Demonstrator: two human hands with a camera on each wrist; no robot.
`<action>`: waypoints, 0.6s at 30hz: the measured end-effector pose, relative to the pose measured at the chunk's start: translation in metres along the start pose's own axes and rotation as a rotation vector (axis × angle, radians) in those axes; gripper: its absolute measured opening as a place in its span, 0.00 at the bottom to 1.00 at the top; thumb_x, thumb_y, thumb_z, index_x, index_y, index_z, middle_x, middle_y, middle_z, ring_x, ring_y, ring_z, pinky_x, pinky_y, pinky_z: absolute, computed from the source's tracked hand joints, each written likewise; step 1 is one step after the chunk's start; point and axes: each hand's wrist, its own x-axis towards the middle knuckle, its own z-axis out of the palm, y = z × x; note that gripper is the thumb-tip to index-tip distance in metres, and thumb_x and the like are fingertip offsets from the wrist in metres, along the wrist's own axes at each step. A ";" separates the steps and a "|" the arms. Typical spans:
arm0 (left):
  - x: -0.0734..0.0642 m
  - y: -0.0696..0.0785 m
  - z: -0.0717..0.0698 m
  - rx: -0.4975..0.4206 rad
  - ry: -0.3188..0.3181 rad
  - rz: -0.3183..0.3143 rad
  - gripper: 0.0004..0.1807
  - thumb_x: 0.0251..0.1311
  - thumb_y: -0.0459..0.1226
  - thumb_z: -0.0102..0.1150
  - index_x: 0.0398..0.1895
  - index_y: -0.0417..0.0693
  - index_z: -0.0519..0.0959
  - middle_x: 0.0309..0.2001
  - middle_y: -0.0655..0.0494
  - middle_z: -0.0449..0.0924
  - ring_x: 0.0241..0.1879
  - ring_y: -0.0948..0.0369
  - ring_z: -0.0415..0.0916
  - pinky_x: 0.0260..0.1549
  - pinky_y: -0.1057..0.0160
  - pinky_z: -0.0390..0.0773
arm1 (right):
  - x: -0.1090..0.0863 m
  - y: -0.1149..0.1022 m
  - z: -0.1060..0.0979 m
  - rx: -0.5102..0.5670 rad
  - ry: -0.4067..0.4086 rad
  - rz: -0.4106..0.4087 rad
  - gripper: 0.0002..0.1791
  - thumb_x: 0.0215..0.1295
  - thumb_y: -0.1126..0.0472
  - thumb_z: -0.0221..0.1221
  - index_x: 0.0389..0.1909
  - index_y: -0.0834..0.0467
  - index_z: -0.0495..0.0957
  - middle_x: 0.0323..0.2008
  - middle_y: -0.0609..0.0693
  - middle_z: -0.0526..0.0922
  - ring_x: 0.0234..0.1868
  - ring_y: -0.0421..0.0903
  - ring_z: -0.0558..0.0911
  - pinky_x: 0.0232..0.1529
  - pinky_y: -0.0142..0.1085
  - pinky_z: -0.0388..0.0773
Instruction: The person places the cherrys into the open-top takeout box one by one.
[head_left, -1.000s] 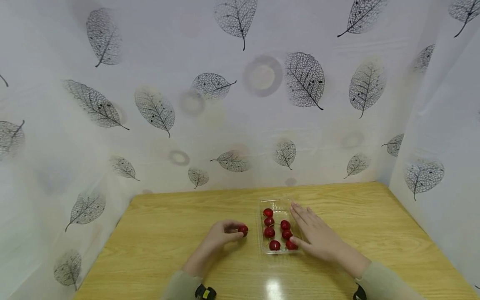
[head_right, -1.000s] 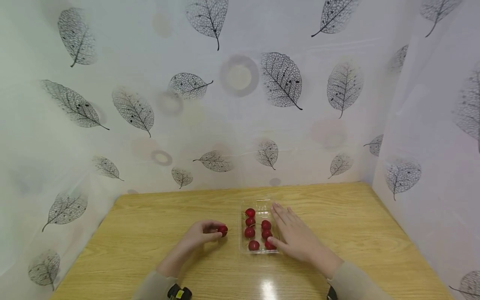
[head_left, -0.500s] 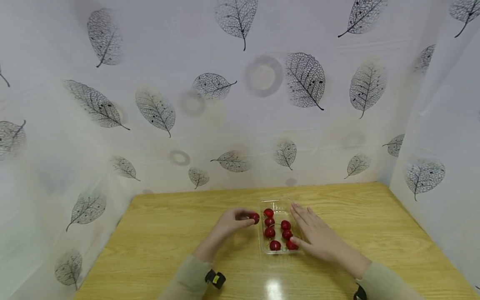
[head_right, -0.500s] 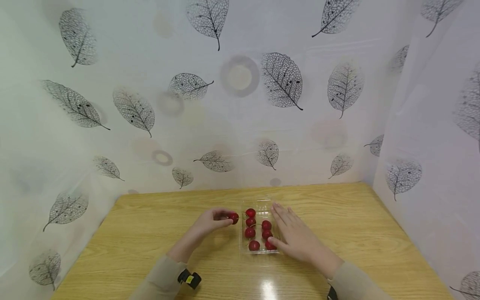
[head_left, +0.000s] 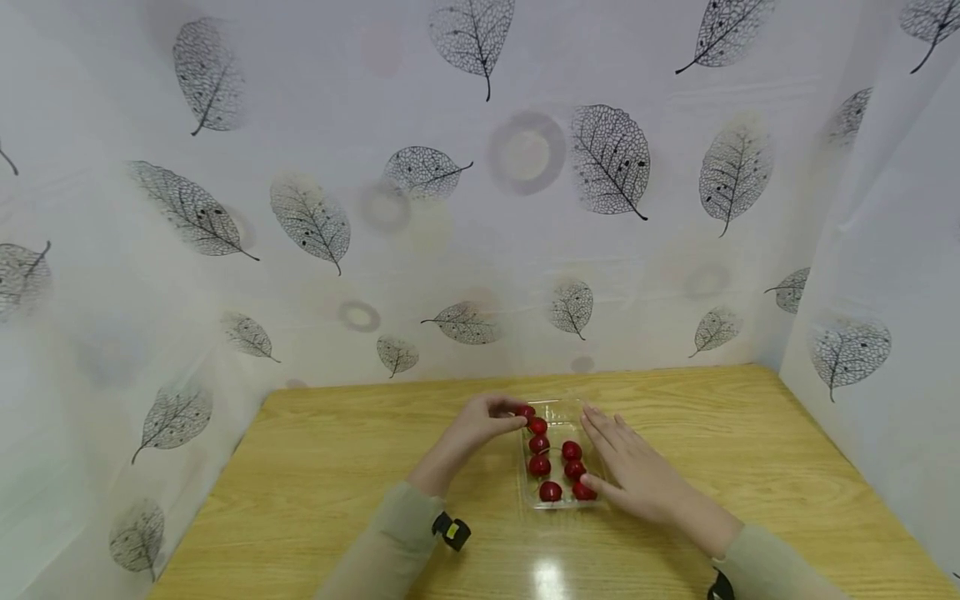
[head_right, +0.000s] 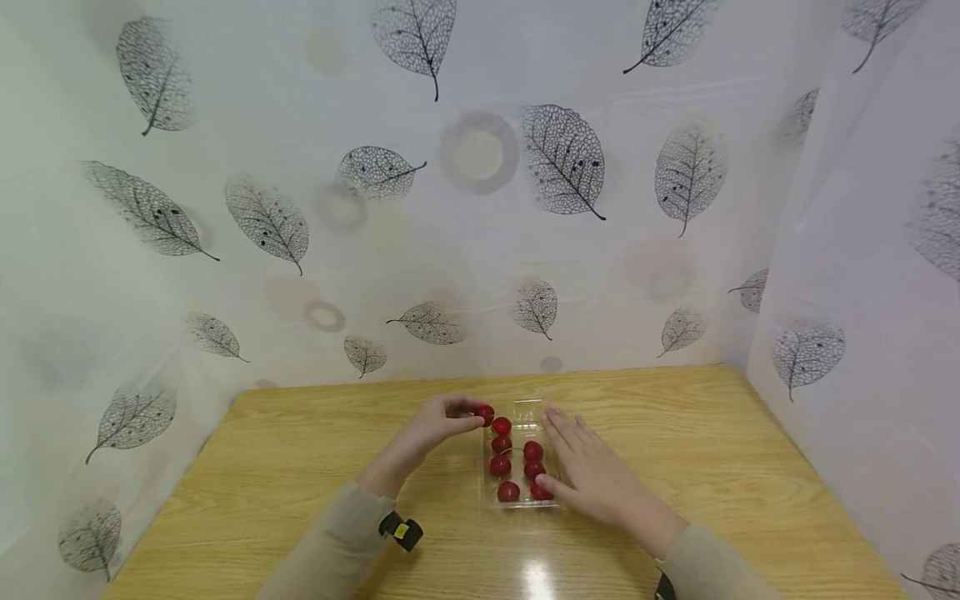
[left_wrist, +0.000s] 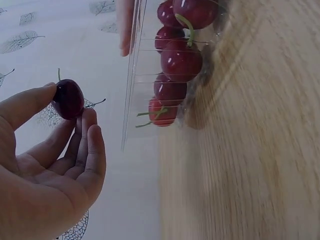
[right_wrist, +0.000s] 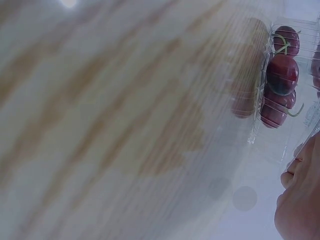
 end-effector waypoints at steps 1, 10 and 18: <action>0.002 0.001 0.001 0.002 0.001 0.003 0.17 0.54 0.42 0.65 0.48 0.50 0.80 0.45 0.54 0.81 0.45 0.58 0.77 0.51 0.56 0.75 | 0.000 0.000 0.000 0.001 -0.002 0.002 0.47 0.65 0.36 0.48 0.73 0.59 0.43 0.74 0.55 0.47 0.74 0.51 0.48 0.70 0.52 0.50; 0.015 0.004 0.010 -0.014 -0.006 0.004 0.19 0.52 0.40 0.67 0.49 0.50 0.80 0.45 0.54 0.82 0.44 0.59 0.78 0.50 0.57 0.76 | -0.001 0.000 0.000 0.024 -0.004 0.008 0.45 0.65 0.37 0.48 0.73 0.60 0.44 0.74 0.55 0.47 0.74 0.51 0.48 0.70 0.52 0.49; 0.023 0.003 0.020 -0.044 0.002 0.007 0.19 0.49 0.34 0.68 0.47 0.45 0.81 0.44 0.50 0.83 0.40 0.59 0.80 0.45 0.60 0.79 | -0.001 0.001 0.000 0.014 -0.009 0.011 0.45 0.65 0.37 0.49 0.72 0.62 0.47 0.74 0.55 0.47 0.74 0.51 0.48 0.70 0.52 0.50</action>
